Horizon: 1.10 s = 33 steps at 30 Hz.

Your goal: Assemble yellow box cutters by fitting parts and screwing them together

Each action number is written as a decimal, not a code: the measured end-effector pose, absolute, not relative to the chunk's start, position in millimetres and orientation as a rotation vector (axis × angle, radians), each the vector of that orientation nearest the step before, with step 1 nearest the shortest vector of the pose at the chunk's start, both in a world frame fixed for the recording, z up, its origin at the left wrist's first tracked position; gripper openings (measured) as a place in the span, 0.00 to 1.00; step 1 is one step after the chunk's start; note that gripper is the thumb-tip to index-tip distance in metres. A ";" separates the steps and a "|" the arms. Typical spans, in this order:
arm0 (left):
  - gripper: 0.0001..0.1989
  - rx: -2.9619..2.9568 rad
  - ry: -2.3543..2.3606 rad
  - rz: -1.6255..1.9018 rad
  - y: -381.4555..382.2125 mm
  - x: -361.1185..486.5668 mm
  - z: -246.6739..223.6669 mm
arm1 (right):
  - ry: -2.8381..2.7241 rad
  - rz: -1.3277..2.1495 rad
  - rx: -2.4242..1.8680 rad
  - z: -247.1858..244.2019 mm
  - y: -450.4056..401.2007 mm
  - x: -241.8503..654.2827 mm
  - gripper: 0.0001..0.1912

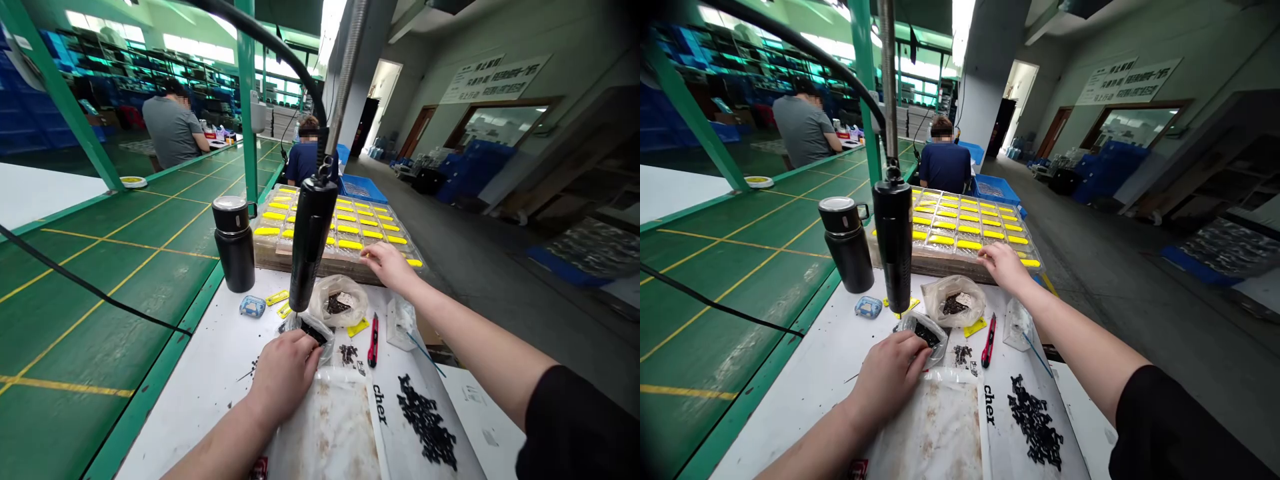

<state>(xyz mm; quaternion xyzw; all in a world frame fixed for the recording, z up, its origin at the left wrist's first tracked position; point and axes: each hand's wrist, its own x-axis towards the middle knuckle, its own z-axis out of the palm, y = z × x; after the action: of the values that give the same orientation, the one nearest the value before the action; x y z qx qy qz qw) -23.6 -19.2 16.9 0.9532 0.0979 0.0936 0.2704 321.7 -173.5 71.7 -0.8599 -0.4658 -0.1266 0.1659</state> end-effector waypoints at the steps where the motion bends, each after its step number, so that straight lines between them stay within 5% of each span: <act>1: 0.14 2.563 0.266 0.256 -19.3 -24.1 17.4 | -1.323 -0.357 -2.453 72.1 -175.5 320.0 0.15; 33: 0.16 2.529 0.238 0.348 -14.0 -22.7 6.6 | -1.334 -0.089 -2.657 110.6 -113.7 305.1 0.16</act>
<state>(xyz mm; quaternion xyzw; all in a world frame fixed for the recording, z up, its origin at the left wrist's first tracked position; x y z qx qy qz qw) -22.7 -14.0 6.6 0.9455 0.0891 0.1301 0.2850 305.1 -113.7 110.6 -0.8901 -0.4471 -0.0297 0.0836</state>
